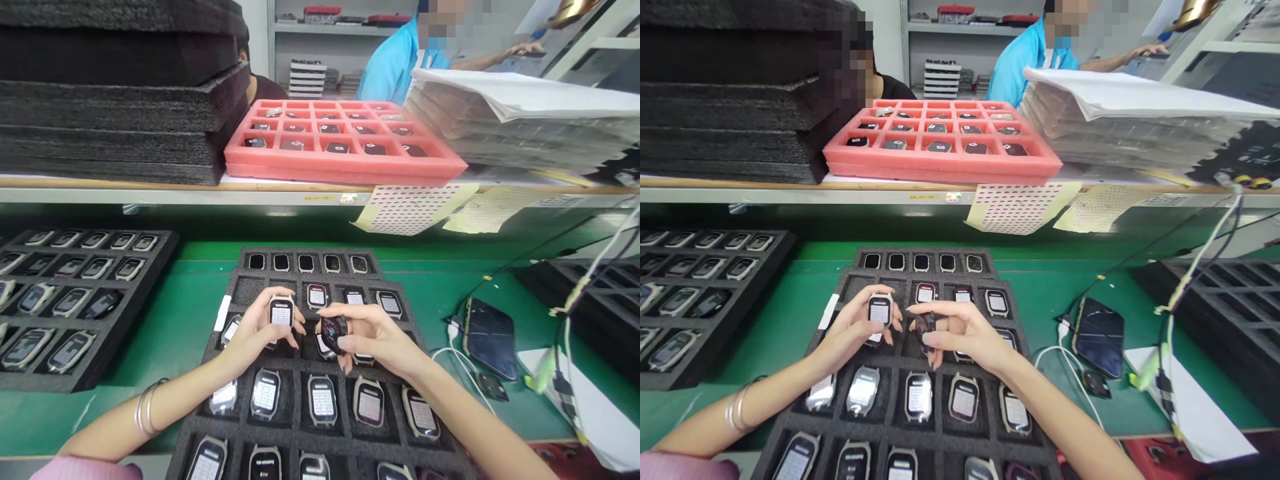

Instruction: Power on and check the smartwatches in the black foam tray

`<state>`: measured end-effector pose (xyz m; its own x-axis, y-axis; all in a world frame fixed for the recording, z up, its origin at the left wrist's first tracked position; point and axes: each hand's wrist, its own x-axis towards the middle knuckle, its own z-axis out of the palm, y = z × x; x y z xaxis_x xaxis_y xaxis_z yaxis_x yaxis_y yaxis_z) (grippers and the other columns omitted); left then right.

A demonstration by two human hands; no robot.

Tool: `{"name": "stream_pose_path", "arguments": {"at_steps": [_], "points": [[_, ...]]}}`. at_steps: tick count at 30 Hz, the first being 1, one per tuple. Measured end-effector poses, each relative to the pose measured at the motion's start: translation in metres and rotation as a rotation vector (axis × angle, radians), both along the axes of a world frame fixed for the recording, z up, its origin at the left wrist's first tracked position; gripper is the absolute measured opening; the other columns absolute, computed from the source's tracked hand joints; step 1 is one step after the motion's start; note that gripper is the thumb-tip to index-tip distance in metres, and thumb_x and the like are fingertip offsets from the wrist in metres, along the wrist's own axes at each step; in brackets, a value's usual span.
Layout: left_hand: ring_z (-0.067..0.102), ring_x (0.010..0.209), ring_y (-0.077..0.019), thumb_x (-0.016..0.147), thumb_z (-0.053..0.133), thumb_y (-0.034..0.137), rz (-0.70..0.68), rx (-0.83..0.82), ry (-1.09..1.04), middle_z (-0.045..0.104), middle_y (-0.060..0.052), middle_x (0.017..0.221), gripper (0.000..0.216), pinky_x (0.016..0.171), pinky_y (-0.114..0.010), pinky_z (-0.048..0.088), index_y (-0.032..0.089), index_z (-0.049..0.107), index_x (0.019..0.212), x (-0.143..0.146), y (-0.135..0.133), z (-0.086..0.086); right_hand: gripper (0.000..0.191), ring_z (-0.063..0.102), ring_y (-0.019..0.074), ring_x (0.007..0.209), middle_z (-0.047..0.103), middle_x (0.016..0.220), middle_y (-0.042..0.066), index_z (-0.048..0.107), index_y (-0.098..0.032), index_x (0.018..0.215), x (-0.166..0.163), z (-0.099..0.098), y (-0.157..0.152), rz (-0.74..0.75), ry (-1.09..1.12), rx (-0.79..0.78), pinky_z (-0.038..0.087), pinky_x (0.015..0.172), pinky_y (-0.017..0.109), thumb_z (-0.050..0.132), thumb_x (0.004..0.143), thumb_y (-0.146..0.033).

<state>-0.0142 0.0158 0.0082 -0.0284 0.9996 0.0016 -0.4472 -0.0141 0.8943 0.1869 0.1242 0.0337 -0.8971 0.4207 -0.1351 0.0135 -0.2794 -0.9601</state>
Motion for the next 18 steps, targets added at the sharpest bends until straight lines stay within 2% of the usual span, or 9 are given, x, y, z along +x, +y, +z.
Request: {"name": "stream_pose_path", "arguments": {"at_steps": [18], "points": [[0.061, 0.086, -0.0209, 0.080, 0.058, 0.011, -0.007, 0.002, 0.001, 0.062, -0.007, 0.097, 0.040, 0.066, -0.031, 0.052, 0.021, 0.046, 0.117, -0.0001, 0.0000, 0.0011, 0.047, 0.067, 0.0142, 0.054, 0.069, 0.067, 0.002, 0.063, -0.017, 0.123, 0.0023, -0.0007, -0.0003, 0.021, 0.030, -0.032, 0.055, 0.052, 0.022, 0.076, 0.078, -0.024]]}}
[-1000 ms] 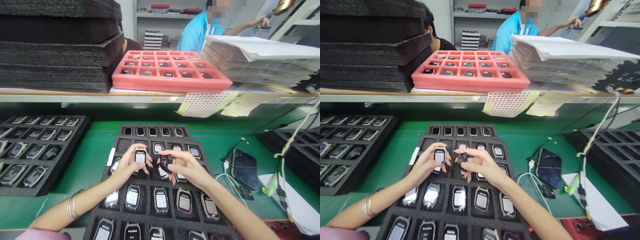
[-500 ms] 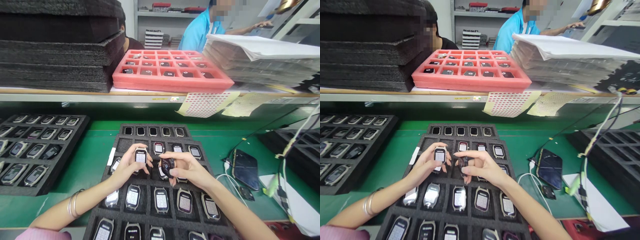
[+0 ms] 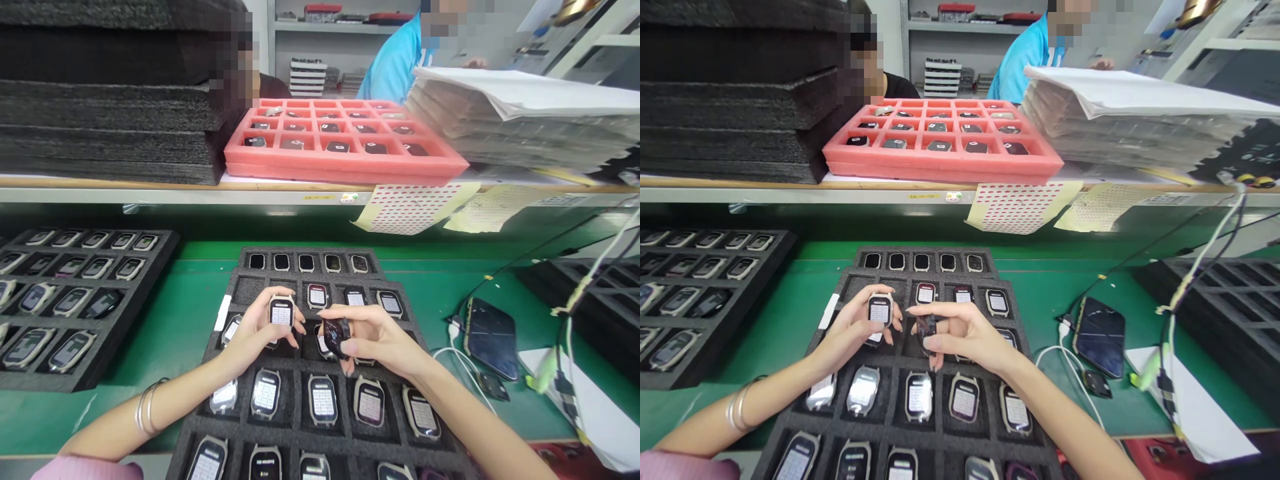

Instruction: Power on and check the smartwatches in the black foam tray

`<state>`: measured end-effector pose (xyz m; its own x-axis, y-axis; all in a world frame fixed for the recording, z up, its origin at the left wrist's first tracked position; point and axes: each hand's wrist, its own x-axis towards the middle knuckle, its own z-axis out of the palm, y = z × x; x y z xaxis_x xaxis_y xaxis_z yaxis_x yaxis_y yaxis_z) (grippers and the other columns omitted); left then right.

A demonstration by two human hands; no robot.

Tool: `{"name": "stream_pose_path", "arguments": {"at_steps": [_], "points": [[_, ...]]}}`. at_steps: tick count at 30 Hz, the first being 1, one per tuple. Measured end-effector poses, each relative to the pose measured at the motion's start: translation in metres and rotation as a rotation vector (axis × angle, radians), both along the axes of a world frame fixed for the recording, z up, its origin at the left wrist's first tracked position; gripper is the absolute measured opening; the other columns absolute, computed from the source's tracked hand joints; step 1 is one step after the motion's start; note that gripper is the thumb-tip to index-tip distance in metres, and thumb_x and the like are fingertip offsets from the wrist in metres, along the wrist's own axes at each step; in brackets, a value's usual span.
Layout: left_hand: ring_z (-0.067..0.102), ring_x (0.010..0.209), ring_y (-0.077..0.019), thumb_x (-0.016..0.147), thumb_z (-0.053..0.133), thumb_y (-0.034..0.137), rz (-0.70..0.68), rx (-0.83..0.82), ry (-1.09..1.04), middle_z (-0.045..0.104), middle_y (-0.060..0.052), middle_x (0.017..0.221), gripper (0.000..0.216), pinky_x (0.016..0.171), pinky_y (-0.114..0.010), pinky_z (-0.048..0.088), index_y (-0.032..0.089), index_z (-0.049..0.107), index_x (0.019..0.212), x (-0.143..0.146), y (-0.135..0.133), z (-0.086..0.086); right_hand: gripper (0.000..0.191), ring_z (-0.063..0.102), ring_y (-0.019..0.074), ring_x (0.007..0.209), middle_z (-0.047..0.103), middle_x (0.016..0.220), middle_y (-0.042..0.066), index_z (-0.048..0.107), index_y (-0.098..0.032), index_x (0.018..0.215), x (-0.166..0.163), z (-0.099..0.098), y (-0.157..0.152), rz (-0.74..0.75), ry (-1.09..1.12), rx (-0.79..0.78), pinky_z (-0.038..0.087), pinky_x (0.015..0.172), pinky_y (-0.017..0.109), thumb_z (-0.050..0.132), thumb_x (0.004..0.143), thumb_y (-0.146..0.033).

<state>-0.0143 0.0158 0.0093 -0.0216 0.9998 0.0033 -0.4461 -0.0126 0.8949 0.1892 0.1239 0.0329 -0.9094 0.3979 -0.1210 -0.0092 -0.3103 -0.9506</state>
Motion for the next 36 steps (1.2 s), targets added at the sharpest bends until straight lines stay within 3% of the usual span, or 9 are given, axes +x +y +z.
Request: {"name": "stream_pose_path", "arguments": {"at_steps": [22, 27, 30, 36], "points": [[0.061, 0.087, -0.0208, 0.081, 0.057, 0.011, -0.011, 0.011, 0.009, 0.062, -0.007, 0.096, 0.040, 0.066, -0.030, 0.052, 0.019, 0.044, 0.117, 0.000, 0.000, -0.002, 0.042, 0.066, 0.0127, 0.055, 0.069, 0.069, 0.002, 0.063, -0.017, 0.123, -0.001, -0.001, 0.004, 0.000, -0.009, 0.025, 0.055, 0.053, 0.020, 0.072, 0.082, -0.020], [0.061, 0.084, -0.0195, 0.081, 0.057, 0.011, -0.009, 0.012, 0.001, 0.062, -0.007, 0.095, 0.041, 0.065, -0.030, 0.052, 0.019, 0.043, 0.118, -0.001, 0.000, -0.003, 0.041, 0.066, 0.0121, 0.055, 0.071, 0.087, 0.006, 0.068, -0.020, 0.117, 0.001, 0.004, 0.004, -0.059, 0.067, -0.004, 0.056, 0.051, 0.021, 0.077, 0.078, -0.023], [0.061, 0.084, -0.0192, 0.081, 0.057, 0.011, -0.009, 0.023, -0.008, 0.062, -0.007, 0.095, 0.041, 0.065, -0.030, 0.053, 0.019, 0.043, 0.119, -0.001, 0.000, -0.004, 0.037, 0.065, 0.0120, 0.053, 0.070, 0.087, 0.006, 0.069, -0.020, 0.114, 0.001, 0.006, 0.003, -0.080, 0.106, -0.021, 0.055, 0.048, 0.020, 0.077, 0.078, -0.024], [0.061, 0.083, -0.0190, 0.081, 0.058, 0.011, -0.012, 0.020, -0.002, 0.063, -0.006, 0.094, 0.041, 0.065, -0.030, 0.053, 0.020, 0.043, 0.119, 0.000, 0.000, -0.004, 0.043, 0.065, 0.0128, 0.063, 0.069, 0.097, 0.010, 0.057, -0.019, 0.130, 0.000, 0.009, 0.004, -0.078, 0.084, -0.115, 0.056, 0.053, 0.022, 0.066, 0.088, -0.024]]}}
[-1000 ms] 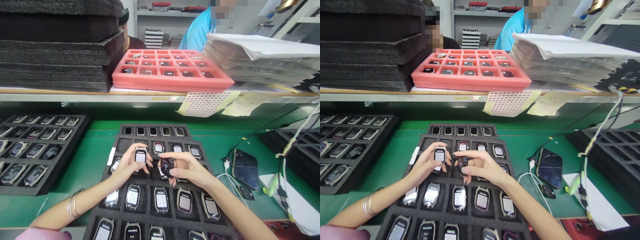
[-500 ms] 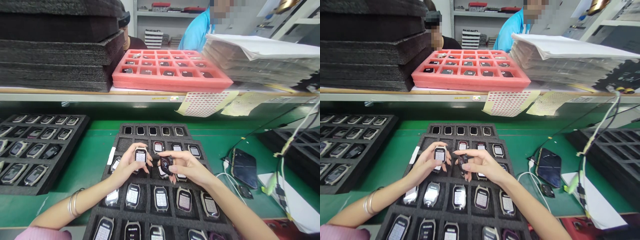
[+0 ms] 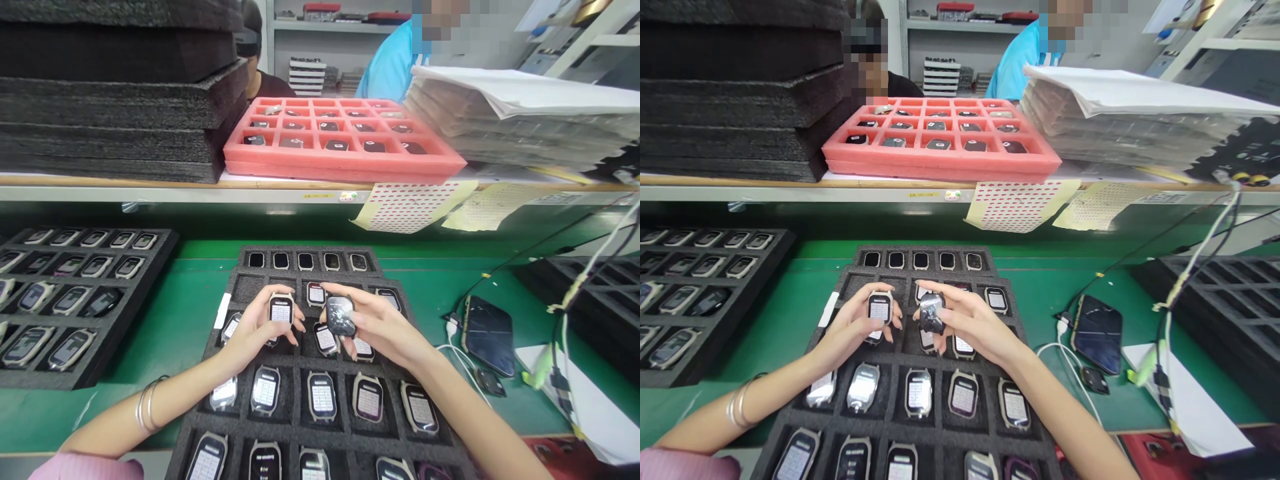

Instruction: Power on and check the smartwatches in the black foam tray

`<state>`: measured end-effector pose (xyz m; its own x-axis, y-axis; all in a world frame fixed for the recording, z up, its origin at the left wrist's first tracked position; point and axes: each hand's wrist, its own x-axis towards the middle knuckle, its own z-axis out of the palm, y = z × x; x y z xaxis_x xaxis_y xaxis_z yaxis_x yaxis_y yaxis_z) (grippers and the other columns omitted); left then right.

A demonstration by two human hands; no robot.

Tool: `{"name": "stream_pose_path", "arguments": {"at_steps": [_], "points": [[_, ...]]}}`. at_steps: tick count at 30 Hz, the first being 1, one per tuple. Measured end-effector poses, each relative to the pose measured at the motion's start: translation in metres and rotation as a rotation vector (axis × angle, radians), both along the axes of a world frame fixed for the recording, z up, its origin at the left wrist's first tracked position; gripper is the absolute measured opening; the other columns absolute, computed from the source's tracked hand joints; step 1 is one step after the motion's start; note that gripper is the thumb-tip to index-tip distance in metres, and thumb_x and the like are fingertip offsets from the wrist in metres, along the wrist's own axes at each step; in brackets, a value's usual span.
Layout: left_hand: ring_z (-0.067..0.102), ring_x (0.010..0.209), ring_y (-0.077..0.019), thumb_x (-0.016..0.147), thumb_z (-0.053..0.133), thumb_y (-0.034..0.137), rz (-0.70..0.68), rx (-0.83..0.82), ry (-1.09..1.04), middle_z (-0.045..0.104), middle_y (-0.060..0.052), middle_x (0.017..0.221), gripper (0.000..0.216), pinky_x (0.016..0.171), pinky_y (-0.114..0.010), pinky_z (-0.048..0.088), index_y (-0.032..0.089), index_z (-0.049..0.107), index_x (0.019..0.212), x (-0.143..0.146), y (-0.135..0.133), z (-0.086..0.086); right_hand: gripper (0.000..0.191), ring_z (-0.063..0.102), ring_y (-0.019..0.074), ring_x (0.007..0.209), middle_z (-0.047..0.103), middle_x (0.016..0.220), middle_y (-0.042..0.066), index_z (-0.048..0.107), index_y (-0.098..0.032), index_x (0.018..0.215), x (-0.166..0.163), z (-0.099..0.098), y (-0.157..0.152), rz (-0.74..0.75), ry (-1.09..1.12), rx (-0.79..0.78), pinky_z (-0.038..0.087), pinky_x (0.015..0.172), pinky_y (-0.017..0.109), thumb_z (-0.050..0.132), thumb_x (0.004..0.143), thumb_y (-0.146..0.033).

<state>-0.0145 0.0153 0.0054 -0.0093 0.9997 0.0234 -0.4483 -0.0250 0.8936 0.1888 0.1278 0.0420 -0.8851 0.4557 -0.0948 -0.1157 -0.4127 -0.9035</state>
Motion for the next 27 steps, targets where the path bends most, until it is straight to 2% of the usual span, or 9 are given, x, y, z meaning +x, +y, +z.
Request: {"name": "stream_pose_path", "arguments": {"at_steps": [2, 5, 11, 17, 27], "points": [[0.061, 0.083, -0.0189, 0.082, 0.058, 0.011, 0.000, 0.003, 0.003, 0.063, -0.006, 0.093, 0.040, 0.065, -0.029, 0.052, 0.019, 0.044, 0.118, -0.0001, 0.0004, 0.0003, 0.045, 0.066, 0.0143, 0.069, 0.067, 0.107, 0.014, 0.051, -0.018, 0.134, -0.0015, 0.0008, 0.0003, 0.013, -0.022, -0.053, 0.055, 0.055, 0.023, 0.062, 0.091, -0.025], [0.061, 0.083, -0.0186, 0.082, 0.057, 0.011, 0.008, 0.000, 0.006, 0.063, -0.006, 0.093, 0.040, 0.065, -0.029, 0.052, 0.019, 0.043, 0.118, -0.0003, 0.0009, 0.0007, 0.042, 0.065, 0.0138, 0.069, 0.064, 0.114, 0.015, 0.053, -0.018, 0.131, -0.0040, -0.0001, 0.0004, 0.010, -0.048, -0.069, 0.053, 0.053, 0.022, 0.060, 0.091, -0.025], [0.061, 0.083, -0.0189, 0.081, 0.057, 0.010, -0.002, -0.018, 0.008, 0.062, -0.006, 0.093, 0.041, 0.065, -0.030, 0.053, 0.019, 0.043, 0.118, -0.0003, 0.0008, 0.0004, 0.037, 0.056, 0.0081, 0.056, 0.066, 0.108, 0.011, 0.058, -0.020, 0.124, -0.0078, -0.0054, -0.0041, -0.129, -0.176, 0.085, 0.046, 0.044, 0.017, 0.062, 0.088, -0.030], [0.061, 0.084, -0.0195, 0.081, 0.057, 0.011, 0.000, -0.017, 0.007, 0.062, -0.007, 0.095, 0.040, 0.066, -0.031, 0.053, 0.019, 0.043, 0.118, -0.0010, 0.0010, 0.0003, 0.043, 0.056, 0.0094, 0.054, 0.069, 0.104, 0.012, 0.055, -0.021, 0.129, -0.0085, -0.0054, -0.0081, -0.208, -0.240, 0.160, 0.044, 0.041, 0.017, 0.062, 0.088, -0.033], [0.061, 0.084, -0.0198, 0.081, 0.059, 0.012, -0.003, -0.020, 0.005, 0.063, -0.007, 0.094, 0.040, 0.065, -0.031, 0.053, 0.019, 0.045, 0.118, -0.0001, 0.0009, 0.0014, 0.043, 0.057, 0.0101, 0.052, 0.070, 0.102, 0.010, 0.056, -0.021, 0.129, -0.0073, -0.0082, -0.0070, -0.206, -0.248, 0.210, 0.046, 0.039, 0.018, 0.062, 0.088, -0.032]]}}
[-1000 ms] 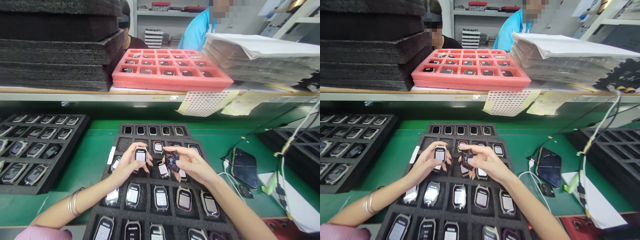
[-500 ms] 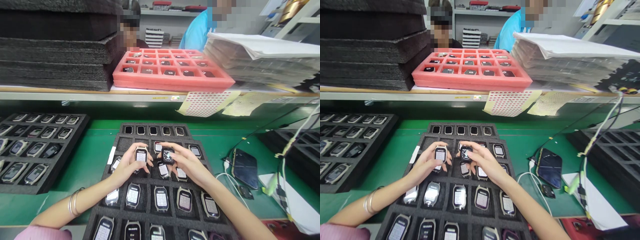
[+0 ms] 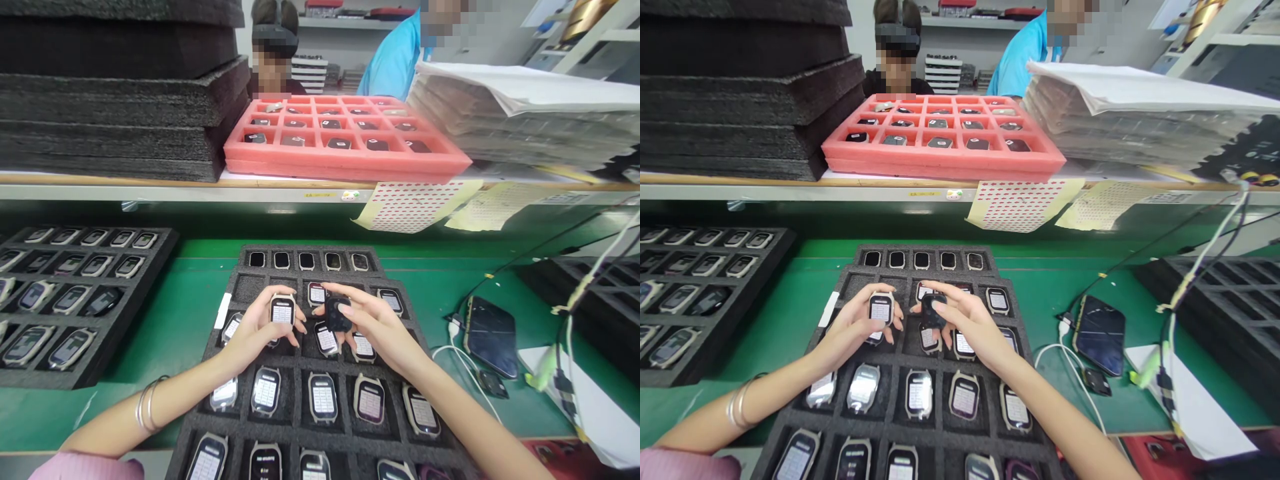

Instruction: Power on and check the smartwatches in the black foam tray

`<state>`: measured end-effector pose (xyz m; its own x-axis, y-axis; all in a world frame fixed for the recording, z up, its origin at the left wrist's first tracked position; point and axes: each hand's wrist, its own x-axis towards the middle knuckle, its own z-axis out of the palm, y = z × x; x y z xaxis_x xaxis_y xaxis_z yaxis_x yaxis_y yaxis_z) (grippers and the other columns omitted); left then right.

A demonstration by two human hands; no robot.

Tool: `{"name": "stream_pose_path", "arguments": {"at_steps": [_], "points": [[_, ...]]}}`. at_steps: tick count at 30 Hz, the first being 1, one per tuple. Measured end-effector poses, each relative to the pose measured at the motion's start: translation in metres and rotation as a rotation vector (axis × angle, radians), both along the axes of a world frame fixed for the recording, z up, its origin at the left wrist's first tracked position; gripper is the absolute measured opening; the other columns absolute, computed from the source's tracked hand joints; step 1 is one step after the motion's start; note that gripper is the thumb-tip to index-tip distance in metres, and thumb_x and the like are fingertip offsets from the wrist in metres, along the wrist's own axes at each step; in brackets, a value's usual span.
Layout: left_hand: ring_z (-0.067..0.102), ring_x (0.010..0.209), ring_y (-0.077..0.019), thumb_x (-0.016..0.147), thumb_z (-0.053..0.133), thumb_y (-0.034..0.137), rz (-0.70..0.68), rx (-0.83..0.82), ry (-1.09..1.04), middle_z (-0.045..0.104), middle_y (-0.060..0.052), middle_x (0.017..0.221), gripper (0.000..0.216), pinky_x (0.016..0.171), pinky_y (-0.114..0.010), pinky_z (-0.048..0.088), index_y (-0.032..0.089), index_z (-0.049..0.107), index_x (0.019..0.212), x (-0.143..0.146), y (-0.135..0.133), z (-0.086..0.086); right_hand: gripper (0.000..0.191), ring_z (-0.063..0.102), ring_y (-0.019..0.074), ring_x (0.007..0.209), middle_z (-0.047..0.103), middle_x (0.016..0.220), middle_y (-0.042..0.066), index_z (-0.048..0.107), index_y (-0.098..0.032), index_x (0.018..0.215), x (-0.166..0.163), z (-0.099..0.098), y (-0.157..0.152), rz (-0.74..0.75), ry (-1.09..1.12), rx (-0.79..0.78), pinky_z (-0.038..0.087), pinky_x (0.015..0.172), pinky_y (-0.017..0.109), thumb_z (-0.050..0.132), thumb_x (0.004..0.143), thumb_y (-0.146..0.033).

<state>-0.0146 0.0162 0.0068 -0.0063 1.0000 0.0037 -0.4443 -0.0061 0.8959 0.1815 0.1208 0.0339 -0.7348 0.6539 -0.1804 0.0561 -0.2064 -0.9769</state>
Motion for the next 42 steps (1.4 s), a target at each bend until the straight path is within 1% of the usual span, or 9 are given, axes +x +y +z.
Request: {"name": "stream_pose_path", "arguments": {"at_steps": [6, 12, 15, 19, 22, 28, 36, 39, 42], "points": [[0.061, 0.083, -0.0198, 0.081, 0.059, 0.012, 0.001, -0.003, 0.001, 0.062, -0.007, 0.094, 0.040, 0.065, -0.031, 0.053, 0.019, 0.045, 0.118, -0.0003, 0.0012, 0.0002, 0.042, 0.059, 0.0094, 0.056, 0.066, 0.111, 0.010, 0.057, -0.023, 0.128, -0.0002, 0.0063, -0.0024, 0.041, 0.102, -0.095, 0.051, 0.045, 0.019, 0.064, 0.087, -0.026], [0.061, 0.084, -0.0201, 0.081, 0.058, 0.012, -0.007, -0.007, 0.003, 0.063, -0.007, 0.094, 0.040, 0.066, -0.031, 0.052, 0.019, 0.044, 0.118, -0.0002, -0.0008, -0.0002, 0.035, 0.065, 0.0136, 0.061, 0.066, 0.097, 0.006, 0.064, -0.022, 0.119, 0.0017, 0.0022, 0.0013, 0.114, 0.149, -0.057, 0.055, 0.048, 0.023, 0.069, 0.084, -0.024], [0.061, 0.084, -0.0203, 0.081, 0.059, 0.012, -0.005, -0.013, 0.006, 0.063, -0.007, 0.094, 0.040, 0.066, -0.031, 0.052, 0.020, 0.044, 0.118, 0.0000, -0.0010, 0.0000, 0.039, 0.064, 0.0124, 0.061, 0.064, 0.108, 0.008, 0.062, -0.024, 0.121, 0.0026, 0.0016, 0.0021, 0.118, 0.176, -0.069, 0.055, 0.047, 0.022, 0.070, 0.083, -0.024], [0.061, 0.084, -0.0204, 0.081, 0.059, 0.013, -0.004, -0.012, 0.011, 0.063, -0.007, 0.094, 0.040, 0.067, -0.031, 0.052, 0.020, 0.045, 0.118, 0.0004, -0.0004, 0.0003, 0.054, 0.063, 0.0118, 0.064, 0.063, 0.114, 0.008, 0.053, -0.030, 0.133, 0.0024, 0.0053, 0.0015, 0.132, 0.202, -0.091, 0.053, 0.044, 0.019, 0.070, 0.082, -0.020], [0.061, 0.084, -0.0212, 0.080, 0.060, 0.014, 0.001, -0.012, 0.012, 0.063, -0.008, 0.093, 0.040, 0.066, -0.032, 0.052, 0.020, 0.046, 0.117, 0.0007, -0.0003, 0.0006, 0.049, 0.062, 0.0114, 0.065, 0.063, 0.114, 0.008, 0.056, -0.029, 0.130, 0.0019, 0.0061, 0.0010, 0.127, 0.201, -0.091, 0.053, 0.044, 0.018, 0.070, 0.083, -0.021], [0.062, 0.084, -0.0220, 0.080, 0.062, 0.016, 0.003, -0.013, 0.010, 0.063, -0.008, 0.093, 0.041, 0.066, -0.032, 0.052, 0.020, 0.047, 0.117, 0.0007, -0.0009, 0.0008, 0.043, 0.061, 0.0110, 0.058, 0.067, 0.107, 0.010, 0.064, -0.021, 0.121, 0.0021, 0.0018, 0.0011, 0.079, 0.186, -0.105, 0.049, 0.041, 0.018, 0.074, 0.080, -0.026], [0.062, 0.084, -0.0209, 0.081, 0.059, 0.014, -0.011, -0.009, 0.015, 0.063, -0.008, 0.094, 0.039, 0.066, -0.032, 0.053, 0.020, 0.045, 0.118, 0.0001, -0.0004, 0.0000, 0.042, 0.064, 0.0113, 0.055, 0.069, 0.101, 0.009, 0.066, -0.020, 0.116, 0.0034, 0.0018, 0.0006, 0.118, 0.218, -0.127, 0.050, 0.040, 0.017, 0.077, 0.076, -0.022], [0.062, 0.084, -0.0211, 0.081, 0.061, 0.015, -0.006, -0.004, 0.010, 0.063, -0.008, 0.094, 0.040, 0.066, -0.031, 0.053, 0.020, 0.046, 0.118, 0.0001, -0.0003, -0.0007, 0.043, 0.065, 0.0122, 0.056, 0.070, 0.100, 0.009, 0.066, -0.020, 0.117, 0.0032, 0.0026, 0.0003, 0.103, 0.208, -0.123, 0.051, 0.041, 0.018, 0.078, 0.075, -0.020], [0.062, 0.084, -0.0214, 0.080, 0.062, 0.016, -0.004, -0.009, 0.004, 0.064, -0.008, 0.093, 0.041, 0.065, -0.031, 0.053, 0.020, 0.047, 0.118, 0.0003, -0.0005, -0.0009, 0.043, 0.064, 0.0125, 0.054, 0.072, 0.092, 0.008, 0.067, -0.019, 0.114, 0.0037, 0.0025, 0.0007, 0.079, 0.176, -0.120, 0.051, 0.041, 0.019, 0.079, 0.073, -0.021]]}}
